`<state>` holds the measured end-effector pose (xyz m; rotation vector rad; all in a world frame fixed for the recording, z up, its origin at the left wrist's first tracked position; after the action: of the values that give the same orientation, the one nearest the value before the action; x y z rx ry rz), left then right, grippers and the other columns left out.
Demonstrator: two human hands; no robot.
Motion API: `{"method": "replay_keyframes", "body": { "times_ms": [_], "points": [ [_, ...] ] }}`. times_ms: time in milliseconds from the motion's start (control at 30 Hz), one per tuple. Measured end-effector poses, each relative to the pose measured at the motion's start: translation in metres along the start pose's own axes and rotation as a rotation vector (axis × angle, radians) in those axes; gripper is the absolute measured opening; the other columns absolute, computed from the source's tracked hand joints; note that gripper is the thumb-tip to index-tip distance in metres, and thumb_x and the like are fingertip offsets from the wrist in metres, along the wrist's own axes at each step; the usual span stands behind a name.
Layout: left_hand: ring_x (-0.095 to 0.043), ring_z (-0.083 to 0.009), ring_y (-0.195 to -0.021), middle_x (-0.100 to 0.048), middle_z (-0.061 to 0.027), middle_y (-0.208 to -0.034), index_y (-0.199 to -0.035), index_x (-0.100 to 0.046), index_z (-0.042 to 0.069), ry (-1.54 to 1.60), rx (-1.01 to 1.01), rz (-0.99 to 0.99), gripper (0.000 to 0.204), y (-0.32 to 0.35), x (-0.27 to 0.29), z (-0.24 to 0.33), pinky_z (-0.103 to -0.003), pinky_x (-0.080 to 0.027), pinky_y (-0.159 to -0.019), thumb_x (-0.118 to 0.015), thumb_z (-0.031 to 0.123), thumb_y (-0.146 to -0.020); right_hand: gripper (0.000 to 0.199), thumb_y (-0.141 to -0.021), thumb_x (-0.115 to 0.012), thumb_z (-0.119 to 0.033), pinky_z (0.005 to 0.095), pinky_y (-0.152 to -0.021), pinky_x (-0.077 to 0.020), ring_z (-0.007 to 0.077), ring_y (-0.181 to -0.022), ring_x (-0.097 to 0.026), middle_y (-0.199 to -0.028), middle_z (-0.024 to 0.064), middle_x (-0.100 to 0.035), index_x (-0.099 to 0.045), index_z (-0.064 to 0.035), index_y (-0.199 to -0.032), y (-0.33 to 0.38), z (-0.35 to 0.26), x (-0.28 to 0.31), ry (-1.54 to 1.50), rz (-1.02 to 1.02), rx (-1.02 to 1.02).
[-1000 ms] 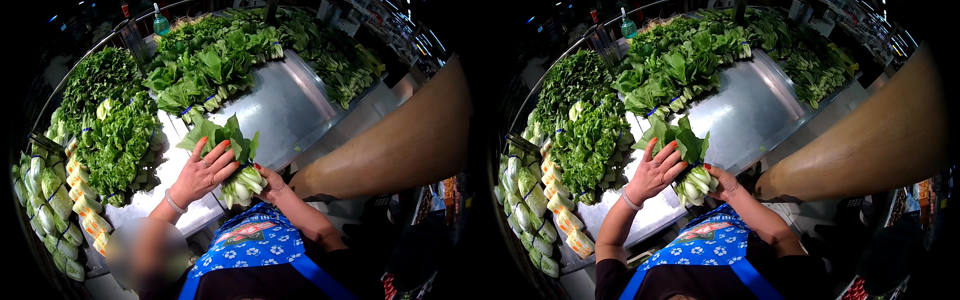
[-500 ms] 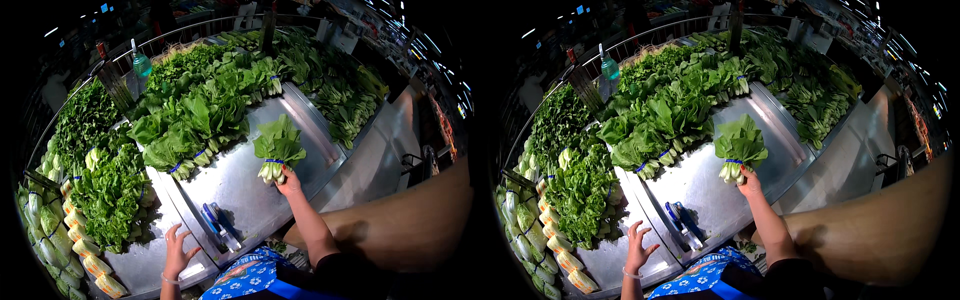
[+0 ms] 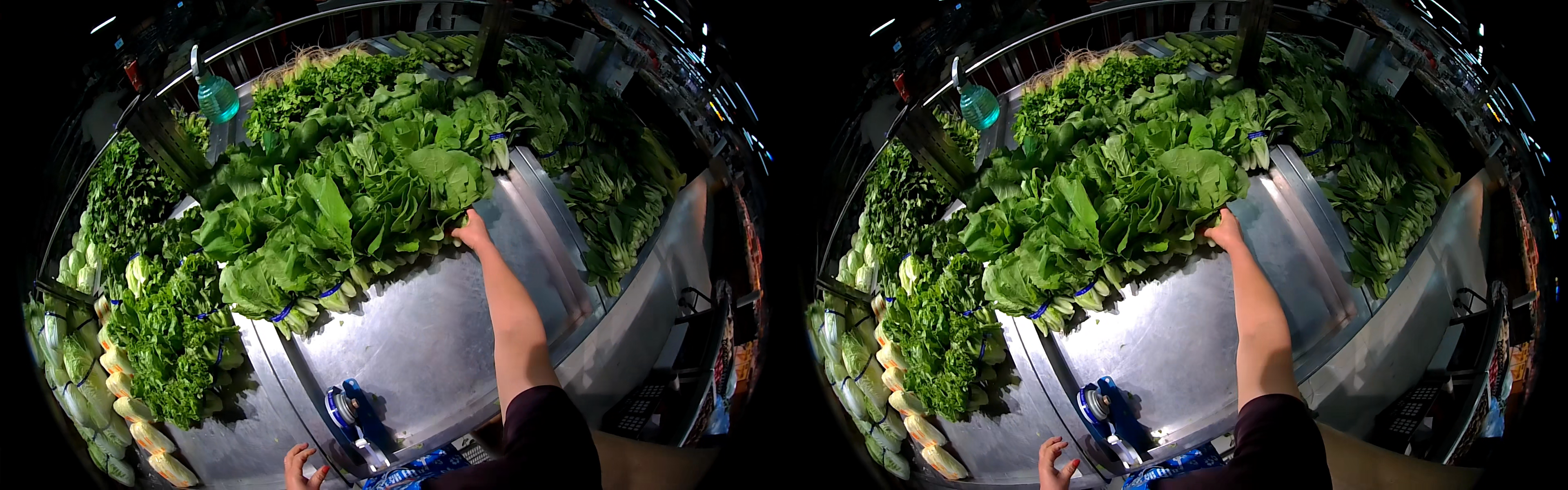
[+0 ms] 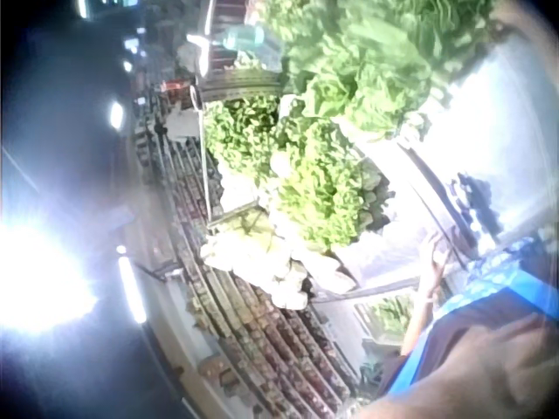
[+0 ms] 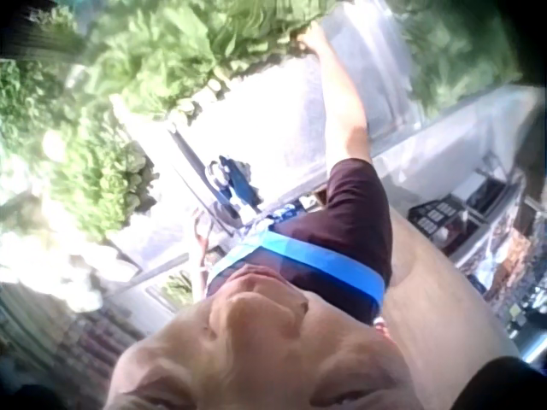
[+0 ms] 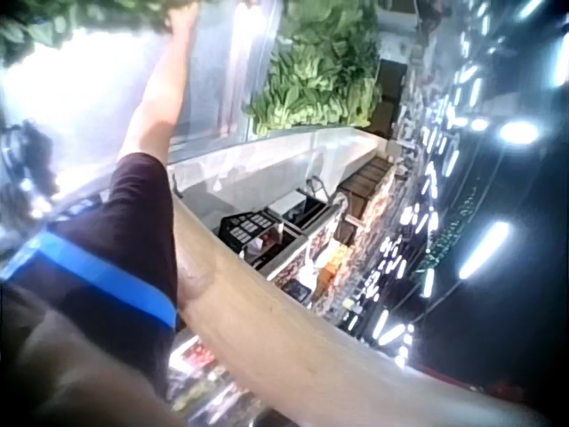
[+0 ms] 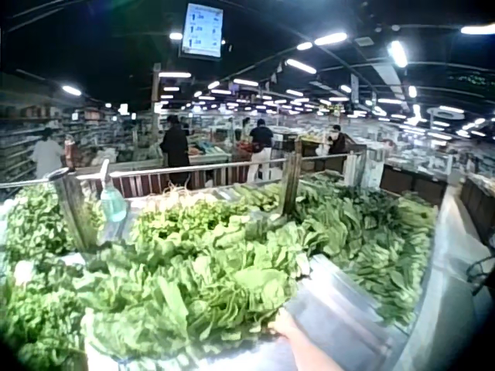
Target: The person gathers loose leafy vegetables from a white basket, trims the stems using a manual cutter, and secures the bunch with a rubber band. The finished bundles are placed on a metal display counter.
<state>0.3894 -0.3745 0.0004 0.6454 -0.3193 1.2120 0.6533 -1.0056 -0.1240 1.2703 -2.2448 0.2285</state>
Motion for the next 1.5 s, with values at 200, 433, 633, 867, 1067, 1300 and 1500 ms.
{"method": "replay_keyframes", "body": {
  "times_ms": [200, 433, 633, 867, 1067, 1300, 1500],
  "points": [
    [-0.051, -0.0266, -0.121, -0.051, -0.0122, -0.132, -0.116, -0.06, 0.008, 0.183, 0.072, 0.083, 0.045, 0.018, -0.004, -0.006, -0.039, -0.044, -0.097, -0.079, 0.009, -0.075, 0.081, -0.063, -0.085, -0.002, 0.0325, -0.093, -0.0485, 0.0213, -0.114, -0.059, -0.125, 0.0137, -0.062, -0.049, 0.0008, -0.135, 0.023, -0.005, 0.013, -0.064, 0.117, 0.045],
    [-0.056, -0.028, -0.113, -0.057, -0.0142, -0.125, -0.114, -0.061, 0.004, 0.227, -0.059, 0.243, 0.039, 0.056, 0.017, -0.013, -0.036, -0.049, -0.088, -0.071, -0.001, -0.077, 0.007, -0.084, -0.073, -0.007, 0.0235, -0.053, -0.0428, 0.0093, -0.058, -0.053, -0.074, 0.0031, -0.065, -0.072, -0.0018, -0.089, 0.084, 0.055, 0.046, -0.53, 0.491, -0.052],
    [-0.059, -0.0301, -0.107, -0.065, -0.0094, -0.114, -0.092, -0.067, 0.006, 0.278, -0.077, 0.427, 0.01, 0.172, 0.03, -0.069, -0.038, -0.046, -0.093, -0.065, 0.015, -0.087, 0.018, -0.097, -0.061, -0.018, 0.0192, -0.054, -0.0372, 0.0058, -0.061, -0.047, -0.076, 0.0018, -0.063, -0.068, -0.0024, -0.098, 0.228, -0.111, -0.072, -0.421, -0.088, 0.166],
    [-0.058, -0.0268, -0.109, -0.064, -0.0078, -0.114, -0.096, -0.069, 0.007, 0.42, 0.189, 0.706, 0.015, 0.359, 0.021, -0.164, -0.035, -0.046, -0.092, -0.069, 0.018, -0.086, 0.019, -0.095, -0.065, -0.017, 0.0241, -0.063, -0.0438, 0.011, -0.067, -0.055, -0.075, 0.0044, -0.062, -0.063, -0.0006, -0.085, 0.565, -0.263, -0.263, -0.354, -0.996, 0.496],
    [-0.061, -0.0293, -0.105, -0.064, -0.0097, -0.11, -0.103, -0.067, 0.007, 0.362, 0.521, 0.974, 0.024, 0.5, 0.012, -0.212, -0.037, -0.048, -0.089, -0.07, 0.019, -0.083, 0.013, -0.092, -0.067, -0.011, 0.0233, -0.066, -0.0468, 0.0103, -0.068, -0.059, -0.078, 0.0063, -0.067, -0.067, 0.0014, -0.086, 0.743, -0.254, -0.355, -0.147, -1.503, 0.345],
    [-0.063, -0.0266, -0.101, -0.064, -0.0115, -0.108, -0.109, -0.065, 0.005, 0.4, 0.79, 1.201, 0.026, 0.605, -0.037, -0.276, -0.036, -0.05, -0.086, -0.069, 0.018, -0.086, 0.02, -0.093, -0.067, -0.018, 0.0228, -0.062, -0.0421, 0.0084, -0.065, -0.054, -0.072, 0.0021, -0.063, -0.066, -0.003, -0.08, 0.848, -0.233, -0.409, 0.074, -1.68, 0.287],
    [-0.063, -0.0238, -0.103, -0.064, -0.012, -0.111, -0.114, -0.063, 0.005, 0.611, 0.786, 1.211, 0.029, 0.593, -0.01, -0.279, -0.034, -0.05, -0.087, -0.068, 0.017, -0.088, 0.021, -0.093, -0.067, -0.02, 0.0212, -0.06, -0.0412, 0.0064, -0.064, -0.053, -0.07, 0.0001, -0.062, -0.065, -0.0044, -0.079, 0.885, -0.229, -0.486, 0.164, -1.715, 0.307]
  ]
}}
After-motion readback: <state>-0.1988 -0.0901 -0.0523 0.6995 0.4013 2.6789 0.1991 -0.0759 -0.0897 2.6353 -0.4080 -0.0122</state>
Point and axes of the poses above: each hand's wrist, its own y-axis away from the middle knuckle, its own x-axis out of the back of the hand, z = x × y, the point moved 6 cm from there along -y, towards the middle knuckle
